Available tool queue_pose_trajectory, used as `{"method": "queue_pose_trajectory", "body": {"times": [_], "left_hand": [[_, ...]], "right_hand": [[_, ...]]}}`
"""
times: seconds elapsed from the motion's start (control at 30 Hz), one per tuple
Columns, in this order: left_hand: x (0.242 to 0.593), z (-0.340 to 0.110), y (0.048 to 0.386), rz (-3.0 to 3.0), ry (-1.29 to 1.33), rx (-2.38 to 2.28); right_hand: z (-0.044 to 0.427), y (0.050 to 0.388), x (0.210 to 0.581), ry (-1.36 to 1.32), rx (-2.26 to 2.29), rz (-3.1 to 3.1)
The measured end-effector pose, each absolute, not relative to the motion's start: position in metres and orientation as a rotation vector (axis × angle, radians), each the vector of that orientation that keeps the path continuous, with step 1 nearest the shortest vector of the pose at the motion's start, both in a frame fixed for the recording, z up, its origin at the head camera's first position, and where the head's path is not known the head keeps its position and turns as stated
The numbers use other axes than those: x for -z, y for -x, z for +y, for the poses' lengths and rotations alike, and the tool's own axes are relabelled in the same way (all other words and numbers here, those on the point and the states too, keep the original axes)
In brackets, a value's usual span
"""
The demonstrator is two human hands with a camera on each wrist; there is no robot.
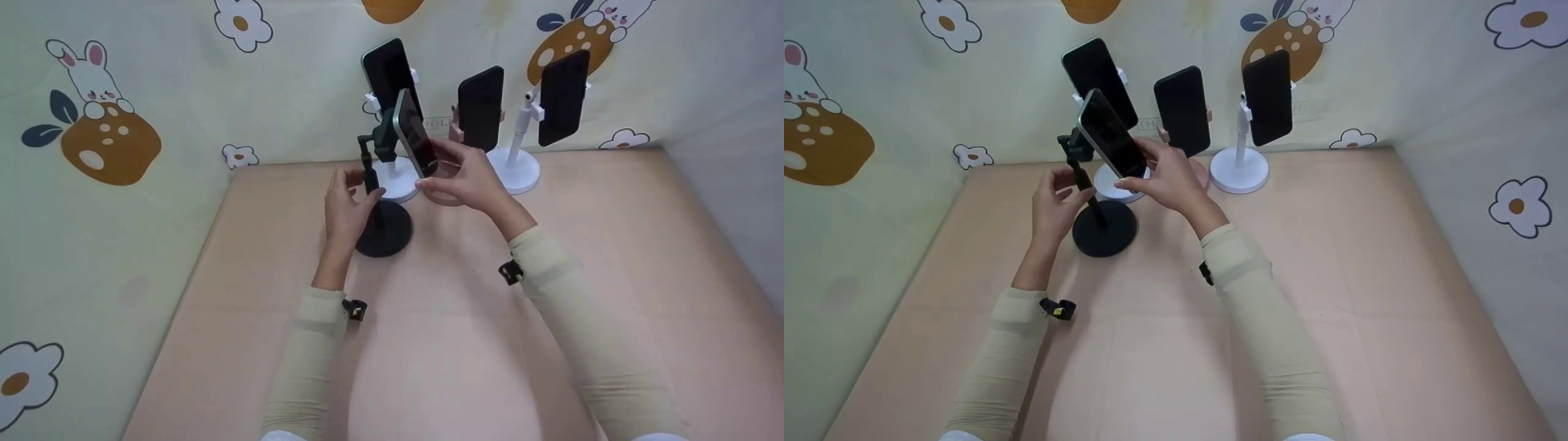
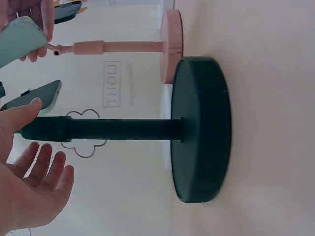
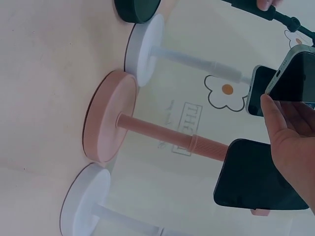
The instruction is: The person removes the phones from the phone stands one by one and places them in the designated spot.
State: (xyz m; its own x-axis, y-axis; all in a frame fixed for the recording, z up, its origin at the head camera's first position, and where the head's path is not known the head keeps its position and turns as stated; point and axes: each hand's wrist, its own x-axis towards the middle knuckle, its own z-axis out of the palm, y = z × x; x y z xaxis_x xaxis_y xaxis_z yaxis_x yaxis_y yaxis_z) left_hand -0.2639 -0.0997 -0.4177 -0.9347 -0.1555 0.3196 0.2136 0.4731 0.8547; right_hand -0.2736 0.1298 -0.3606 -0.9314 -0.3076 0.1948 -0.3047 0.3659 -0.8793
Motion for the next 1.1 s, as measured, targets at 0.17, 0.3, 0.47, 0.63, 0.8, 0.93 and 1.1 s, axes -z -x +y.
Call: {"method": "queue_pose_trajectory", "body": {"times": [0.17,0.3,0.47,0.63,0.8,0.93,1.1], "left_hand": [[0.427,-0.1,0.265,-2.4,0.035,1.523],[0.432,-0.1,0.265,-2.371,0.039,1.606],[0.435,-0.1,0.267,-2.353,0.042,1.639],[0.437,-0.1,0.268,-2.358,0.027,1.627],[0.437,-0.1,0.267,-2.358,0.023,1.625],[0.436,-0.1,0.267,-2.361,0.025,1.62],[0.434,-0.099,0.266,-2.375,0.035,1.614]], "right_hand": [[0.13,0.272,0.36,0.576,1.668,2.59],[0.13,0.272,0.359,0.58,1.676,2.587],[0.131,0.271,0.36,0.564,1.701,2.569],[0.133,0.271,0.362,0.552,1.7,2.576],[0.135,0.27,0.362,0.554,1.697,2.589],[0.137,0.27,0.363,0.569,1.714,2.581],[0.141,0.269,0.365,0.597,1.722,2.585]]}}
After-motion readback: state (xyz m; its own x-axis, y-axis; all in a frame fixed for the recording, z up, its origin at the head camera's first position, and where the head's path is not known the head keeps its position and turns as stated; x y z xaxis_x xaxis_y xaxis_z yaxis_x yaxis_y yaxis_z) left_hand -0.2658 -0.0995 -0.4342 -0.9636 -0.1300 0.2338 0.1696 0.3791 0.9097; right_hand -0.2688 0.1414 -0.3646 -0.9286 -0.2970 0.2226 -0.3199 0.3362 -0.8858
